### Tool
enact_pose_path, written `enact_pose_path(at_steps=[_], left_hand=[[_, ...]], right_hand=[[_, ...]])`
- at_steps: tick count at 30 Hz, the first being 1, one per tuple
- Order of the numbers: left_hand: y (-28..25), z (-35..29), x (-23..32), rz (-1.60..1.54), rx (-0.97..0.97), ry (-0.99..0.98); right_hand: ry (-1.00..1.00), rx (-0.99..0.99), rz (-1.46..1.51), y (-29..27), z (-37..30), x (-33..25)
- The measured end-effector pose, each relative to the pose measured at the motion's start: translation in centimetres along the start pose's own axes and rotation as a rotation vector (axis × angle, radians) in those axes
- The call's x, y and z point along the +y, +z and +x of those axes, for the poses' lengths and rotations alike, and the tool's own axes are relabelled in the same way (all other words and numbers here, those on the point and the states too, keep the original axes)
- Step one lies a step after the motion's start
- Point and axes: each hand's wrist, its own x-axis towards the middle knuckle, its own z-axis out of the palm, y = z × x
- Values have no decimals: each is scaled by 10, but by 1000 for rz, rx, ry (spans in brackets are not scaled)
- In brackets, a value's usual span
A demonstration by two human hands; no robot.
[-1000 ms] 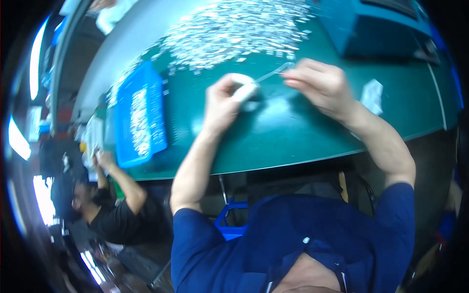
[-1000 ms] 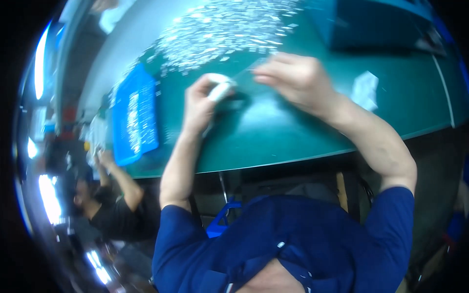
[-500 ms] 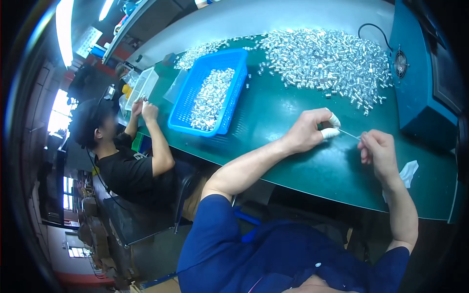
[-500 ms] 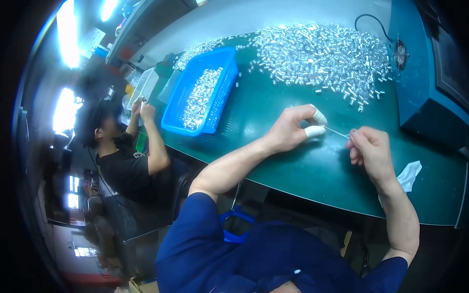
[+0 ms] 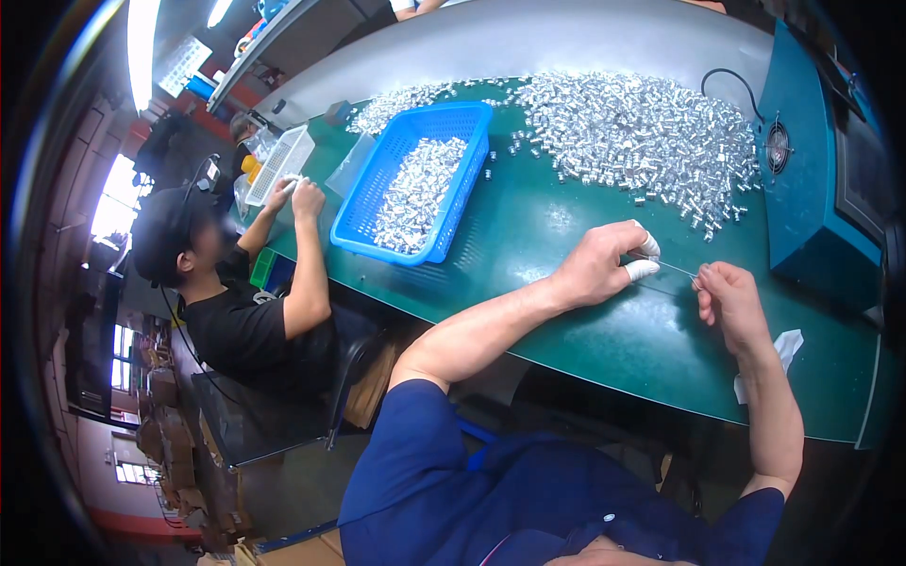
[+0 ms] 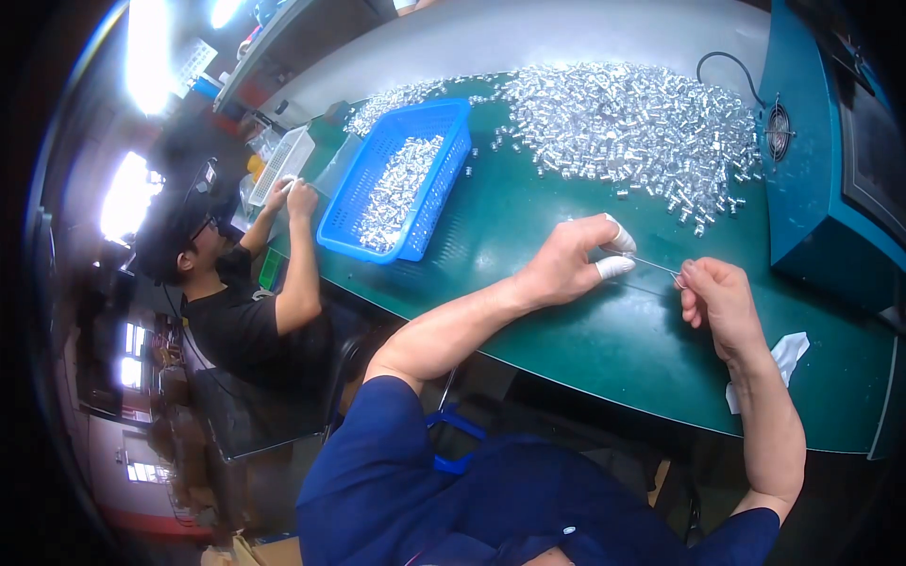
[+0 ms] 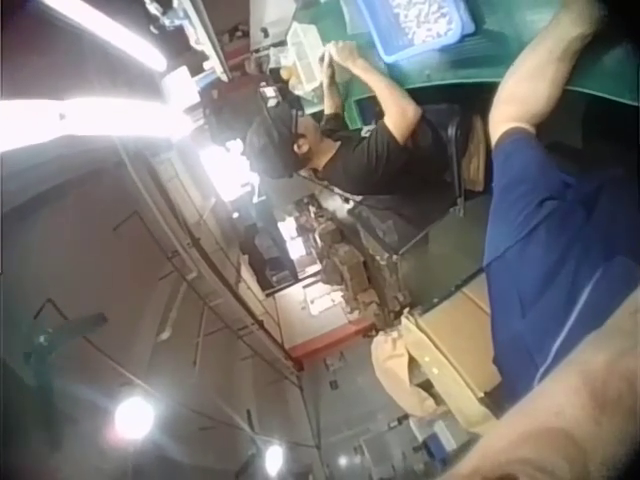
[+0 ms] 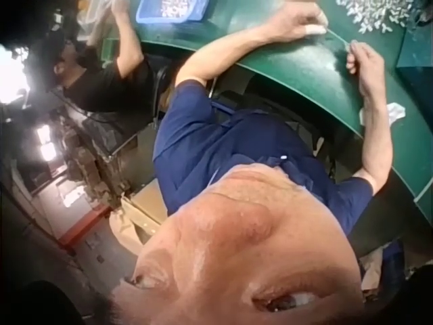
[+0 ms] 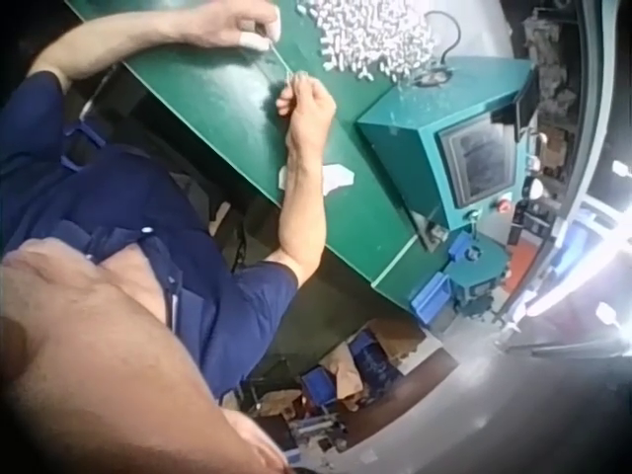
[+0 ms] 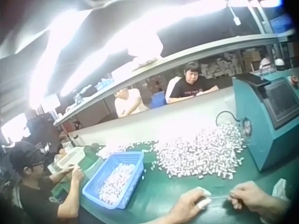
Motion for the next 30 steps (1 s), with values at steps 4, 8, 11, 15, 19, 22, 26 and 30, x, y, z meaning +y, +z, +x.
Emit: enact_pose_path(at_steps=[4, 8, 11, 15, 19, 22, 26, 30], left_hand=[[-7, 6, 16, -280, -73, -492], [-7, 1, 11, -289, -59, -403], [-3, 2, 5, -40, -4, -14], [-5, 2, 12, -121, -18, -193], [-6, -3, 9, -181, -15, -260], [-1, -2, 11, -93, -14, -142], [2, 1, 7, -219, -36, -325], [-5, 0, 2, -278, -24, -426]], right_hand=[[-694, 302, -620, 25, -7, -1], [-584, 180, -626, 21, -9, -7], [11, 50, -26, 6, 2, 0], [-454, 284, -394, 29, -6, 0], [-742, 184, -751, 27, -12, -8], [-204, 71, -258, 13, -8, -2], [-335, 173, -266, 18, -3, 5], [-981, 228, -787, 18, 3, -3]])
